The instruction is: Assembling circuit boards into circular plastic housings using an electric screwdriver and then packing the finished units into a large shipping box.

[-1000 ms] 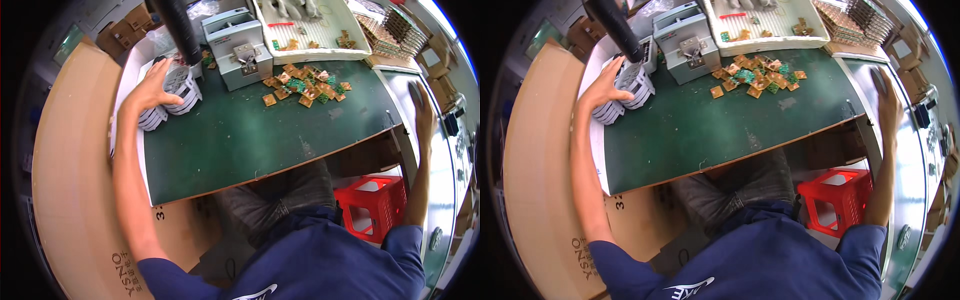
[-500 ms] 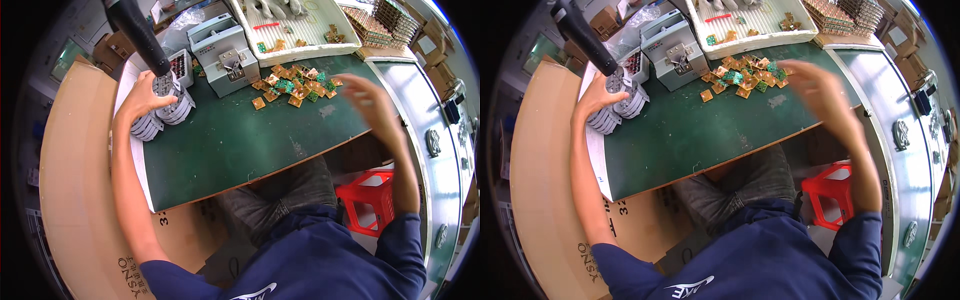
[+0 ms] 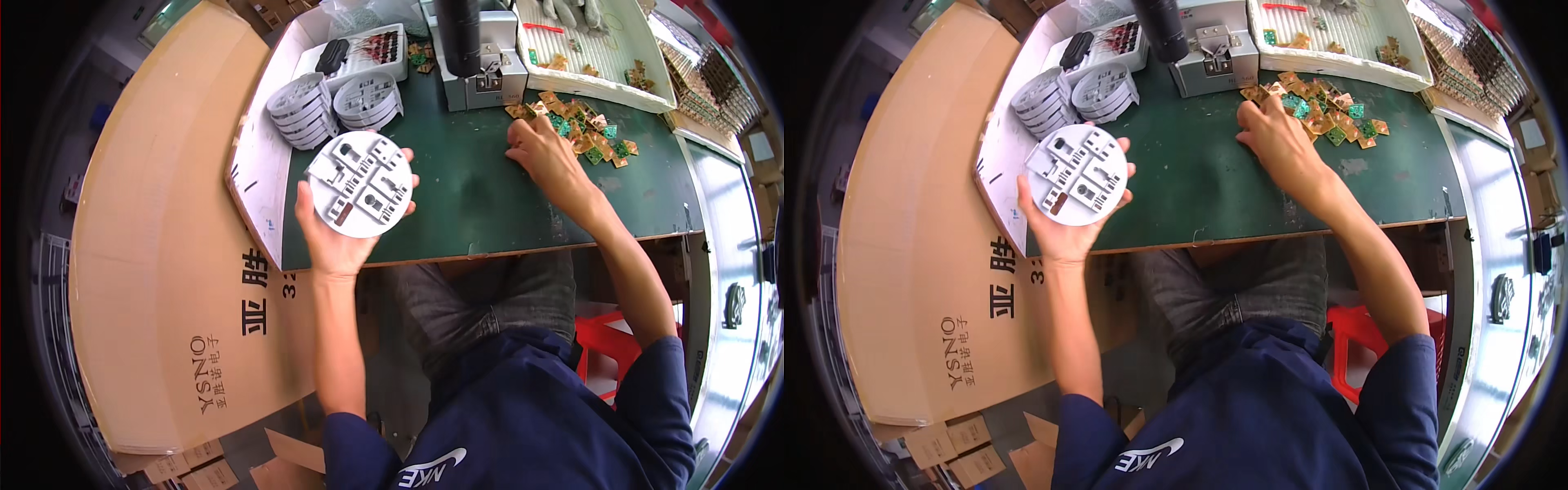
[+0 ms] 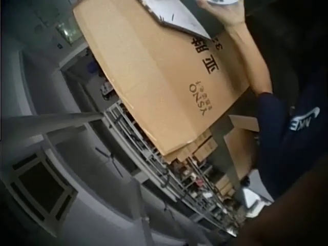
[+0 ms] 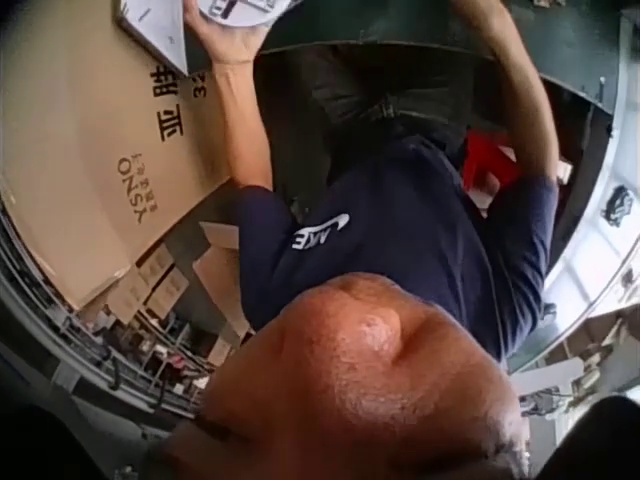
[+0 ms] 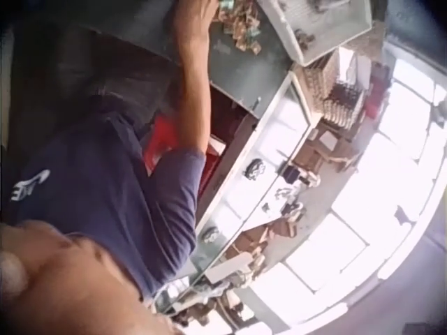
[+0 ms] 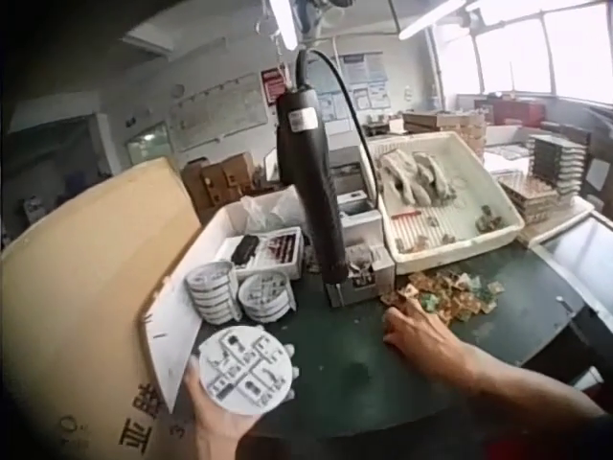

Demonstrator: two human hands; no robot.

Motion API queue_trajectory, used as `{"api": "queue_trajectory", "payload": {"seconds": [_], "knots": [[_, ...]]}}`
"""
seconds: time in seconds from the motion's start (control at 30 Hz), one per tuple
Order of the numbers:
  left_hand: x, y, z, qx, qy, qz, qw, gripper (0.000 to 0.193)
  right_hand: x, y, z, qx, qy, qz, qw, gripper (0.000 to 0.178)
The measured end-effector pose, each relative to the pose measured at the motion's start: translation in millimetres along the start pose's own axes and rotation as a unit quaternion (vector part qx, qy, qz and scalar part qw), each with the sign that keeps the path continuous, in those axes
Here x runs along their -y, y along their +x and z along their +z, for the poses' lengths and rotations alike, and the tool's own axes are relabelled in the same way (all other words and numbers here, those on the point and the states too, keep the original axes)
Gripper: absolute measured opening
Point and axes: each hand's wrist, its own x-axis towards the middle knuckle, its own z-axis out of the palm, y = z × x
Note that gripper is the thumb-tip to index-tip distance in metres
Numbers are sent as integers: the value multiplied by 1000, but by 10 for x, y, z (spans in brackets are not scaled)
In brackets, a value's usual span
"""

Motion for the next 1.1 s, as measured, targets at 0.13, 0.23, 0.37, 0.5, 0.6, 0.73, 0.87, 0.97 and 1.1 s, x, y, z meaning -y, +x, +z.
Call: {"api": "queue_trajectory", "payload": {"seconds": [0.13, 0.23, 0.37, 0.5, 0.6, 0.73, 0.87, 0.97, 1.1], "knots": [[358, 58, 18, 0, -167, -42, 985, 93, -117, -38, -120, 25, 42, -70, 996, 21], [403, 87, 113, -24, -114, -56, 992, 88, 35, -67, -305, 69, 169, 85, 980, 38], [427, 143, 151, -10, -49, -59, 997, 87, -35, -184, -336, 44, 249, 99, 962, 32], [425, 180, 181, -13, -9, -55, 998, 86, -58, -298, -281, 17, 332, 95, 938, 31], [451, 191, 181, -23, 12, -62, 998, 84, -104, -376, -243, 51, 274, 169, 945, 32], [475, 224, 199, -28, 34, -62, 997, 84, -148, -433, -202, 12, 304, 146, 941, 31], [480, 227, 202, -36, 60, -60, 996, 82, -109, -491, -213, -29, 304, 128, 944, 30], [474, 241, 162, -34, 96, -61, 993, 87, -129, -555, -335, -57, 71, 15, 996, 34], [482, 209, 155, -54, 125, -50, 989, 87, -233, -641, -463, -37, 63, 71, 995, 37]]}}
